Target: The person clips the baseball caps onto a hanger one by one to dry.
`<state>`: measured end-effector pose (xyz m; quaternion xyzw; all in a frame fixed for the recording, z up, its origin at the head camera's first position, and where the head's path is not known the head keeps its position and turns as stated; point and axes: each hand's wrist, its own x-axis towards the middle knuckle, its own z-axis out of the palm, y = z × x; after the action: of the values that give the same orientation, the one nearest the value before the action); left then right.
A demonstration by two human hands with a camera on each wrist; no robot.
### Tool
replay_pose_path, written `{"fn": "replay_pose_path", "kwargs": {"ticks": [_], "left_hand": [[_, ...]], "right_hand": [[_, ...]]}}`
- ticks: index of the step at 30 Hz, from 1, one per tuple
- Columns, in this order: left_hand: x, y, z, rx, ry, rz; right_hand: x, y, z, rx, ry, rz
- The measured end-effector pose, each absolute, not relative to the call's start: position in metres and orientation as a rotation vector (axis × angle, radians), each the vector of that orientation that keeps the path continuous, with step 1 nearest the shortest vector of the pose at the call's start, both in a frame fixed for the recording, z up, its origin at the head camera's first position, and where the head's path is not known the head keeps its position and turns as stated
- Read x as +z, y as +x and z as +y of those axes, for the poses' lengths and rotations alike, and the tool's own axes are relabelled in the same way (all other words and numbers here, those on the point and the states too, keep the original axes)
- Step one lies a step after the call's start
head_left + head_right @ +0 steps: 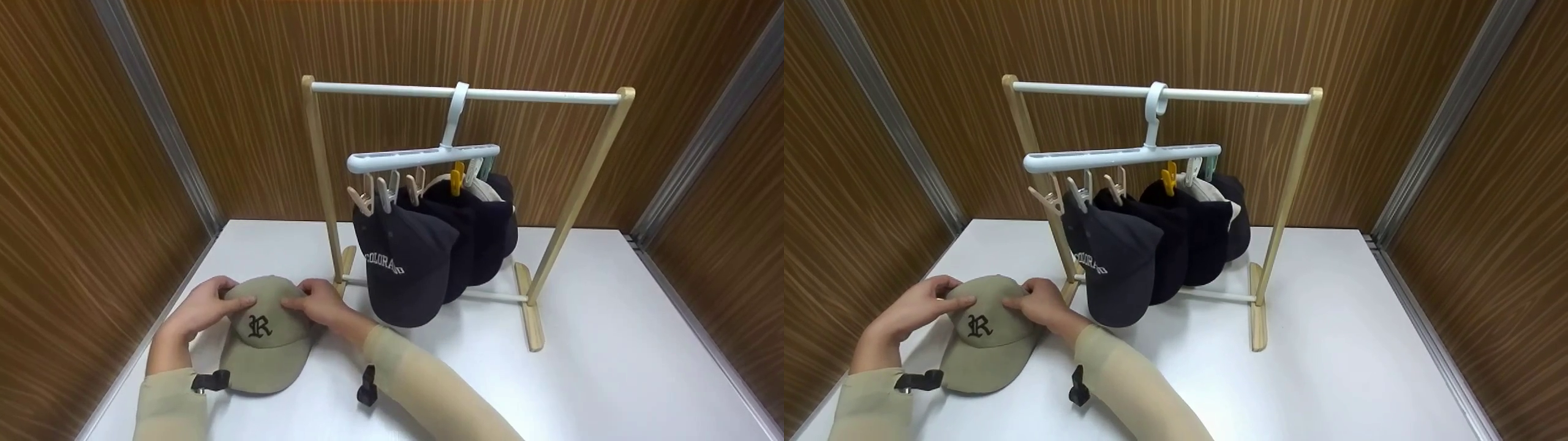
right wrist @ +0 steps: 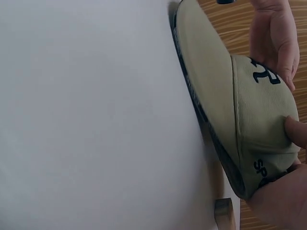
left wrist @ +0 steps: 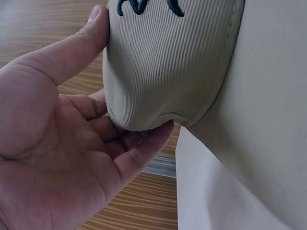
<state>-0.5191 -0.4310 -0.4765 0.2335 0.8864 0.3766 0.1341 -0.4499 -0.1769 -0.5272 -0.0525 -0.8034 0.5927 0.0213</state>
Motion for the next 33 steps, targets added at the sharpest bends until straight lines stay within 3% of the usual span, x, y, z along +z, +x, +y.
{"fn": "replay_pose_path", "kwargs": {"ticks": [33], "left_hand": [[-0.467,-0.51,-0.416,1.598,0.888,2.393]], "right_hand": [[-0.487,-0.4,-0.158,1.399,0.276,-2.316]]}}
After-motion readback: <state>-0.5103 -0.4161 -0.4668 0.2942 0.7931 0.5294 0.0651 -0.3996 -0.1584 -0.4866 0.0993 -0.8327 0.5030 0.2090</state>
